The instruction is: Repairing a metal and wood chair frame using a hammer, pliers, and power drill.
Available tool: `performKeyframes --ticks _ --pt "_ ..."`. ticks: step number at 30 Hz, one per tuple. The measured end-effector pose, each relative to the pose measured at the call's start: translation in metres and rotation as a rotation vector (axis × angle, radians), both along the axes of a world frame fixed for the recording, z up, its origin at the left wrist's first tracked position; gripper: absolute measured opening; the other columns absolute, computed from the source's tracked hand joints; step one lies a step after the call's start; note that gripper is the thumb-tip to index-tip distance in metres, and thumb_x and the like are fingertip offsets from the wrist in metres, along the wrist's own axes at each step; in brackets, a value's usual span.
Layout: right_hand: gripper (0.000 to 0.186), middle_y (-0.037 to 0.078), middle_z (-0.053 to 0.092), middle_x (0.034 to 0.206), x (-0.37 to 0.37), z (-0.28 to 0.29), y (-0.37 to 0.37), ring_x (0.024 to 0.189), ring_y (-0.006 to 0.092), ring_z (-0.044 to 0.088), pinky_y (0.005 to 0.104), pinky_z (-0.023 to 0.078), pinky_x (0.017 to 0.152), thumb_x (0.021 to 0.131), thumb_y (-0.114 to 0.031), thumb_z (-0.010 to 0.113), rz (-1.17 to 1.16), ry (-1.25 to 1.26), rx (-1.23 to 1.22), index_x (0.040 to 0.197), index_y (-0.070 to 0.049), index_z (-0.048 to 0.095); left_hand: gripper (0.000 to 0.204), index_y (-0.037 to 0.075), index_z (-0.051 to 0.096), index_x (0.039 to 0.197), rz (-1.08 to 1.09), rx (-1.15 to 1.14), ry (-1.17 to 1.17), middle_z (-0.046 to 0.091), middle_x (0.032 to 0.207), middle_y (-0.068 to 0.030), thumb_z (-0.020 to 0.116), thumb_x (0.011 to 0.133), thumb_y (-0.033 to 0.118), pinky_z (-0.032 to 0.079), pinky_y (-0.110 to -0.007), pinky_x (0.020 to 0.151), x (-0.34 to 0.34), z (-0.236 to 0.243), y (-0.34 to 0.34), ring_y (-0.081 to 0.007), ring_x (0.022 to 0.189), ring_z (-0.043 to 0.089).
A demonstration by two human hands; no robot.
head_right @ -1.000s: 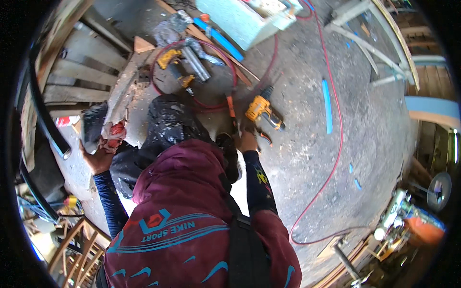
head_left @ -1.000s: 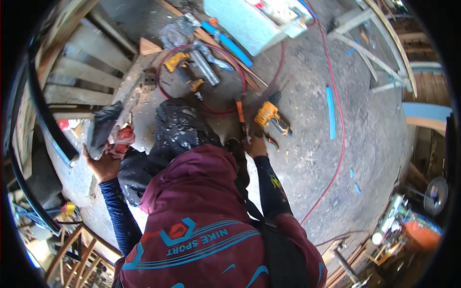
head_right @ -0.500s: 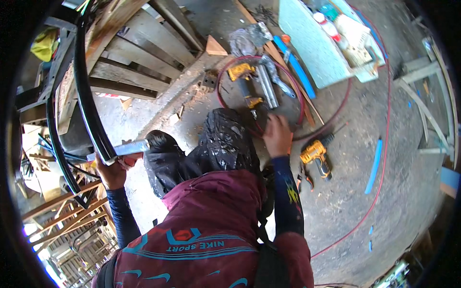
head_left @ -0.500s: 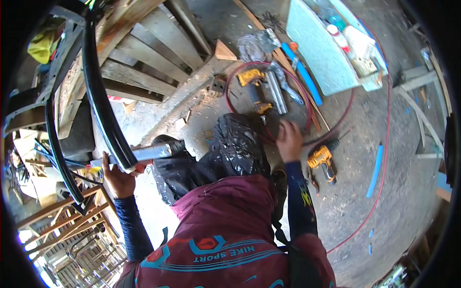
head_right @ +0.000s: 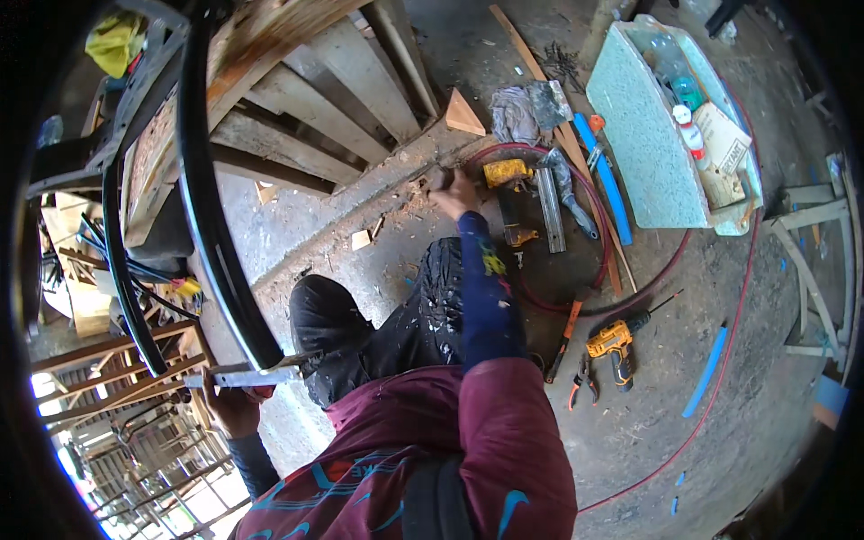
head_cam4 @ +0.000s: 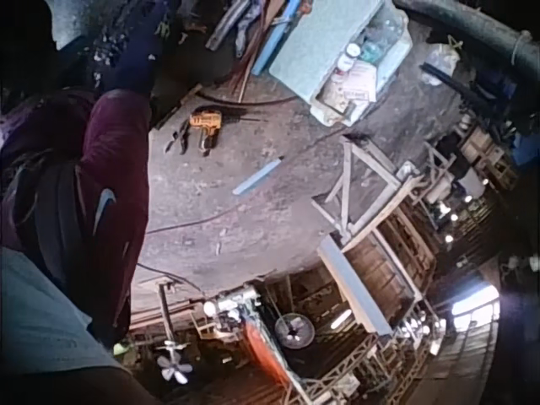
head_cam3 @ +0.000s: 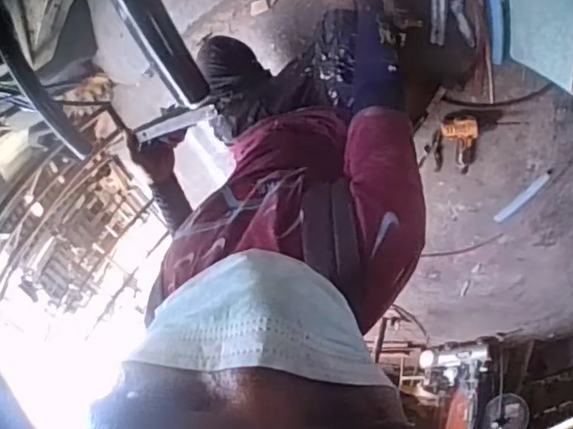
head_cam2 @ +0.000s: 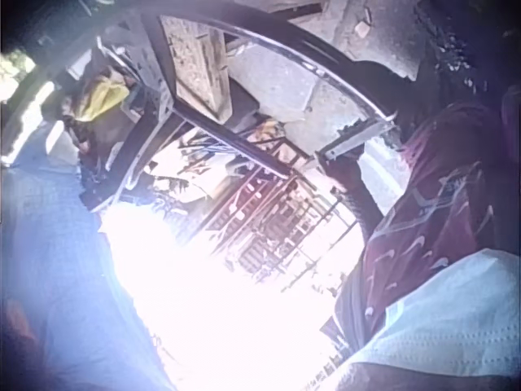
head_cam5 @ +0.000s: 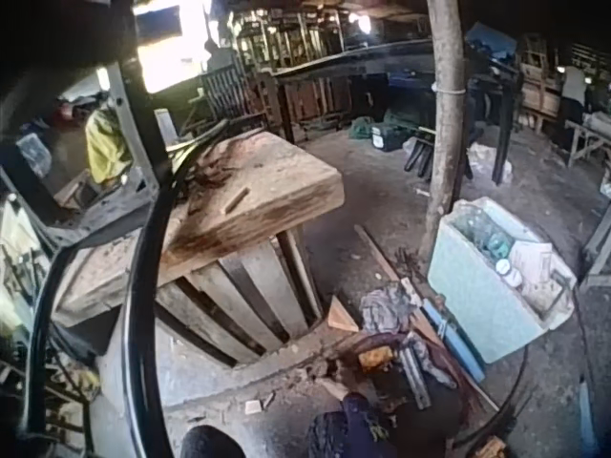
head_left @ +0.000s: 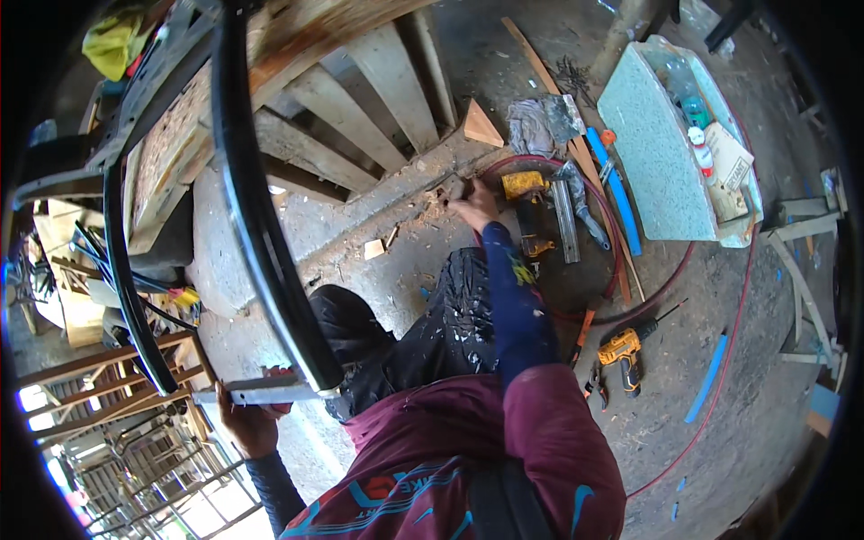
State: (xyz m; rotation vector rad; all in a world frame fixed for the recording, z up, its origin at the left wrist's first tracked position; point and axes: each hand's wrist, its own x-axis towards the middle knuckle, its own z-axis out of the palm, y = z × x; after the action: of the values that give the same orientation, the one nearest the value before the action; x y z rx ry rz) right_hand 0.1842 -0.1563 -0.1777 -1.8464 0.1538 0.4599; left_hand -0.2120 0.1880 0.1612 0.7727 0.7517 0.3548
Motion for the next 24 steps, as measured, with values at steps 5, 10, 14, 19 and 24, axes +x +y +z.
performKeyframes --ticks 5,10,14,19,24 --pt "0.047 0.008 0.068 0.109 -0.065 0.057 -0.064 0.092 0.0227 0.068 0.0418 0.057 0.072 0.088 -0.012 0.068 -0.071 0.139 0.919 0.133 -0.009 0.053 0.059 0.0 0.057 0.128 -0.194 -0.094 0.043 0.064 0.127 -0.0237 0.057 0.098 0.051 0.046 -0.05 0.104 0.037 -0.013 -0.009 -0.0381 0.117 0.062" --pt "0.056 0.021 0.048 0.149 -0.126 0.171 -0.092 0.124 0.0306 0.058 0.043 0.056 0.083 0.097 -0.013 0.055 0.021 0.025 1.345 0.15 -0.007 0.039 0.059 0.002 0.061 0.119 -0.217 -0.044 0.025 0.069 0.115 -0.0188 0.051 0.098 0.058 0.05 -0.045 0.096 0.075 -0.01 -0.037 -0.0329 0.106 0.066" --pt "0.046 0.019 0.059 0.137 -0.145 0.215 -0.102 0.116 0.0275 0.063 0.0403 0.057 0.085 0.097 -0.011 0.059 -0.002 -0.136 1.152 0.142 -0.005 0.05 0.069 -0.002 0.059 0.116 -0.405 0.068 0.0 0.071 0.105 -0.0222 0.048 0.098 0.064 0.057 -0.044 0.073 0.081 -0.002 -0.038 -0.0334 0.082 0.07" --pt "0.034 0.006 0.069 0.114 -0.15 0.212 -0.124 0.104 0.0173 0.066 0.034 0.054 0.085 0.095 -0.007 0.065 -0.066 -0.209 0.9 0.128 -0.003 0.061 0.064 -0.001 0.06 0.111 -0.576 0.108 -0.101 0.072 0.102 -0.0214 0.05 0.098 0.061 0.056 -0.04 0.067 0.078 -0.003 -0.041 -0.0305 0.075 0.07" --pt "0.038 0.005 0.068 0.117 -0.149 0.222 -0.124 0.107 0.0178 0.065 0.0335 0.054 0.087 0.095 -0.006 0.064 -0.106 -0.237 1.001 0.132 -0.004 0.057 0.06 0.001 0.06 0.116 -0.433 0.104 -0.069 0.07 0.11 -0.0202 0.052 0.099 0.058 0.054 -0.041 0.084 0.068 -0.003 -0.06 -0.0294 0.093 0.07"
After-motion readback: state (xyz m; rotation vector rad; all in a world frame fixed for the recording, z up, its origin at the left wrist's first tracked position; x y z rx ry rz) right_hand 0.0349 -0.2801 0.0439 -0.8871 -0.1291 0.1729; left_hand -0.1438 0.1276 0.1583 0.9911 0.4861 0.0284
